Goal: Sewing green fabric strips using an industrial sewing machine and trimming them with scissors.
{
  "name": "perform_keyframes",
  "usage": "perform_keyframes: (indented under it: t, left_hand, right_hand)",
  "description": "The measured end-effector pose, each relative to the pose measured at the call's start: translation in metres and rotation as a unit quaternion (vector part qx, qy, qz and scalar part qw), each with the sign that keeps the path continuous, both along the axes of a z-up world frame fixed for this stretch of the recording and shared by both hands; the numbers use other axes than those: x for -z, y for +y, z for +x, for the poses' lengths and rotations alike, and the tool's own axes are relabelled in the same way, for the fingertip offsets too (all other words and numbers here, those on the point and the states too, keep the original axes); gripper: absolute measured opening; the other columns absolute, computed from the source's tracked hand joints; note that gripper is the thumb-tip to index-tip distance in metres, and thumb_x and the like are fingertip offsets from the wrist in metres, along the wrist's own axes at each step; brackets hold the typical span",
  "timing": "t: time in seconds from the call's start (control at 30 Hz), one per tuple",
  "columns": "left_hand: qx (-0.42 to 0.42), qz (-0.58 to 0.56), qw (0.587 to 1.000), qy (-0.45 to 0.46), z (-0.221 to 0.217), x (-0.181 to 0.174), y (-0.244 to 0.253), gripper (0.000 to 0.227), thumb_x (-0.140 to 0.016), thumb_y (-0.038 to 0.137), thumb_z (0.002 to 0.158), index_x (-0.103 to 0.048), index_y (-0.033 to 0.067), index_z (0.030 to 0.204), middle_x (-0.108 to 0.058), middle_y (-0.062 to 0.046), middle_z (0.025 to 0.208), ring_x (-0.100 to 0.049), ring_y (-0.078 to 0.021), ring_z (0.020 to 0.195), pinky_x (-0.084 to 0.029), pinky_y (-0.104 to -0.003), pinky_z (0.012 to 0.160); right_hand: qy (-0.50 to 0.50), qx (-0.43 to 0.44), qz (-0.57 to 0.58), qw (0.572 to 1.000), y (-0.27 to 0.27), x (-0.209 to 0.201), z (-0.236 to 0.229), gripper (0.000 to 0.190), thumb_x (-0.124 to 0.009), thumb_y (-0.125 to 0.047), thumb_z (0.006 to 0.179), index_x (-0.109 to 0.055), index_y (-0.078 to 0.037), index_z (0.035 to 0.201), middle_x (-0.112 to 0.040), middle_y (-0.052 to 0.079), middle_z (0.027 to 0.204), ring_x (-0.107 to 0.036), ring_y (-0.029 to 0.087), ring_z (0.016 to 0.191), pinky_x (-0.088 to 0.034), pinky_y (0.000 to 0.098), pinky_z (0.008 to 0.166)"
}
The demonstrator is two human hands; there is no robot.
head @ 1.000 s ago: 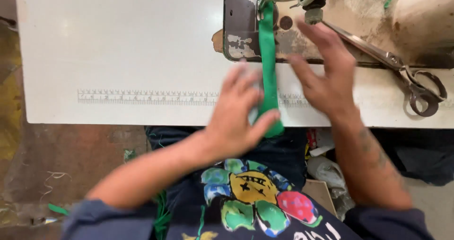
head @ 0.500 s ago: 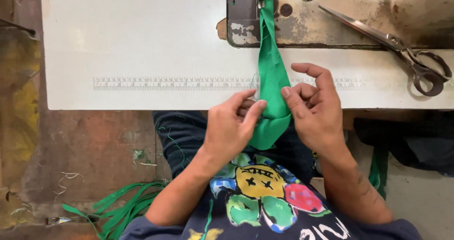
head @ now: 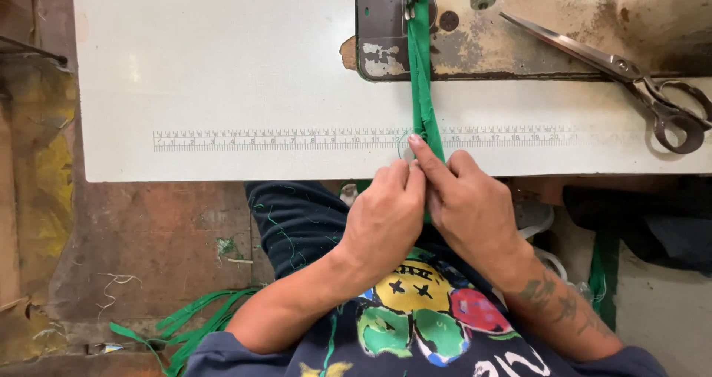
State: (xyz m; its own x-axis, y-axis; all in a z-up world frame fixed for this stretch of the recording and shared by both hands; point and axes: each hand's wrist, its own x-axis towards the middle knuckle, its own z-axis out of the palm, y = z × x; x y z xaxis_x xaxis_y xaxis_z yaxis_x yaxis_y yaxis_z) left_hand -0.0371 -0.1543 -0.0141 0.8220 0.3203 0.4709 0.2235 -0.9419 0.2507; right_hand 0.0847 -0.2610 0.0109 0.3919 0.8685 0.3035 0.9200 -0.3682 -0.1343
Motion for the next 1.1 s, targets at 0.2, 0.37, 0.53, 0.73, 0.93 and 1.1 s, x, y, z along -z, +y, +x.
perform_keyframes:
  t: [0.2, 0.37, 0.53, 0.73, 0.93, 1.1]
  left_hand:
    - [0.003, 0.041, 0.998, 0.046, -0.01, -0.008, 0.005, 0.031, -0.06, 0.007, 0.095, -0.071, -0.0068, 0.12, -0.054, -0.008, 0.091, -0.06, -0.0248, 0.075, -0.053, -0.034, 0.066]
    - [0.024, 0.02, 0.996, 0.081, -0.007, -0.006, 0.008, 0.028, -0.064, 0.01, 0.094, -0.072, -0.006, 0.116, -0.056, -0.009, 0.093, -0.063, -0.0266, 0.078, -0.053, -0.034, 0.063]
    - [0.052, -0.047, 0.996, 0.053, -0.003, -0.037, 0.057, 0.022, -0.071, 0.019, 0.093, -0.077, 0.0045, 0.108, -0.065, -0.012, 0.092, -0.07, -0.0312, 0.082, -0.057, -0.038, 0.066]
    - [0.156, 0.039, 0.985, -0.058, 0.02, -0.026, 0.11, 0.028, -0.066, 0.025, 0.109, -0.081, 0.0063, 0.124, -0.078, -0.013, 0.13, -0.066, -0.0343, 0.133, -0.053, -0.045, 0.108]
    - [0.234, 0.091, 0.968, -0.027, 0.024, -0.031, 0.121, 0.033, -0.063, 0.025, 0.11, -0.085, 0.0023, 0.121, -0.084, -0.017, 0.122, -0.066, -0.033, 0.136, -0.044, -0.048, 0.123]
    - [0.257, 0.092, 0.962, -0.02, 0.03, -0.016, 0.128, 0.036, -0.061, 0.027, 0.111, -0.083, 0.0005, 0.123, -0.083, -0.017, 0.126, -0.063, -0.0334, 0.138, -0.041, -0.049, 0.126]
  right_hand:
    - [-0.034, 0.013, 0.002, 0.999, 0.005, 0.013, -0.009, 0.049, -0.069, -0.033, 0.103, -0.071, -0.037, 0.153, -0.038, -0.002, 0.075, -0.059, 0.028, 0.054, -0.052, 0.0438, 0.046]
    - [-0.013, 0.01, 0.006, 1.0, 0.007, 0.022, -0.006, 0.045, -0.065, -0.037, 0.106, -0.07, -0.042, 0.15, -0.033, -0.005, 0.075, -0.057, 0.024, 0.052, -0.053, 0.0394, 0.047]
    - [-0.028, -0.001, -0.038, 0.999, 0.005, 0.01, -0.004, 0.056, -0.063, -0.027, 0.1, -0.067, -0.042, 0.154, -0.035, -0.003, 0.075, -0.057, 0.027, 0.052, -0.052, 0.0429, 0.046]
    - [-0.07, -0.015, -0.04, 0.997, 0.006, -0.005, -0.003, 0.046, -0.062, -0.026, 0.101, -0.069, -0.036, 0.145, -0.048, -0.009, 0.08, -0.064, 0.018, 0.062, -0.054, 0.0359, 0.05]
    - [-0.059, -0.131, 0.006, 0.99, 0.005, 0.018, 0.001, 0.024, -0.06, -0.023, 0.105, -0.068, -0.022, 0.127, -0.058, -0.004, 0.081, -0.069, 0.024, 0.074, -0.056, 0.0374, 0.066]
    - [0.14, -0.038, -0.081, 0.986, 0.028, -0.028, 0.045, 0.034, -0.062, -0.043, 0.107, -0.066, -0.014, 0.125, -0.067, 0.01, 0.061, -0.075, 0.041, 0.073, -0.058, 0.0565, 0.069]
